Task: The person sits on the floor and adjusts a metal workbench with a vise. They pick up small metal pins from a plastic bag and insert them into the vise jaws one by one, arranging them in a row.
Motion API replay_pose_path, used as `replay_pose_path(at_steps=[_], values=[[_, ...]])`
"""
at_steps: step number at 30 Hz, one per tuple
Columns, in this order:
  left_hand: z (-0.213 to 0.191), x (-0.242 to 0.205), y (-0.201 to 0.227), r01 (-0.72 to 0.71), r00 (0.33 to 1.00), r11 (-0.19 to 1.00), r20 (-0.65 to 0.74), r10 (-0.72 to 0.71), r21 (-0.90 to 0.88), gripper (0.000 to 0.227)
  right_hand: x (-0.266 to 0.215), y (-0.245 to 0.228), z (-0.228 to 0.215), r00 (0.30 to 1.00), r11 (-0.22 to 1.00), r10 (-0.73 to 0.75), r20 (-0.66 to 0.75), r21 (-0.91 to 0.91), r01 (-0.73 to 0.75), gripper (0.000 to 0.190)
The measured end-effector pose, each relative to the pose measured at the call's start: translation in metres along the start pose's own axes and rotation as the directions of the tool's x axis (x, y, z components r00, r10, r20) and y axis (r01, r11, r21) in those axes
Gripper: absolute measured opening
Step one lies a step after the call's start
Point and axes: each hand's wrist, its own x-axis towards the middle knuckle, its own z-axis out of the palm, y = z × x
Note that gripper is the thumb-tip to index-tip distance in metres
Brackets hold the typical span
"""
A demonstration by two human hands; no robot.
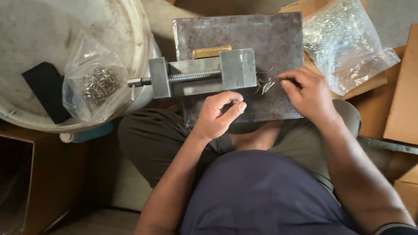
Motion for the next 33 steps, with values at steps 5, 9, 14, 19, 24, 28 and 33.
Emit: replay_pose_path(at_steps=[5,9,14,19,24,28,33], values=[[0.003,0.001,0.001,0.001,1.0,1.0,0.005,-0.001,-0.004,0.012,0.0,0.007,-0.004,0.992,0.992,0.121,-0.021,0.032,-0.12,0.016],[0.005,0.001,-0.001,0.022,1.0,1.0,-0.008,-0.022,0.0,0.013,0.008,0.007,-0.003,0.998,0.996,-0.056,-0.009,-0.064,0.055,0.013],[0.005,0.0,-0.001,0.018,1.0,1.0,-0.016,-0.018,0.023,0.012,0.015,0.007,-0.002,0.998,0.995,-0.054,0.013,-0.08,0.055,0.012],[0.005,0.002,0.002,-0.012,1.0,0.999,-0.01,0.012,0.034,0.011,0.016,0.008,0.0,0.993,0.983,-0.122,-0.001,-0.14,0.121,0.012],[0.004,0.0,0.004,0.031,0.999,0.999,-0.015,-0.031,0.013,0.012,0.012,0.007,0.006,0.988,0.962,-0.151,0.008,-0.228,0.149,0.009],[0.005,0.001,0.007,0.021,1.0,0.999,-0.019,-0.02,0.027,0.013,0.012,0.009,0.008,0.984,0.944,-0.181,0.001,-0.281,0.174,0.006],[0.006,-0.002,0.007,-0.009,1.0,0.985,-0.015,0.012,0.173,0.025,0.001,-0.006,0.015,0.995,0.985,0.094,-0.018,0.15,-0.09,0.008]])
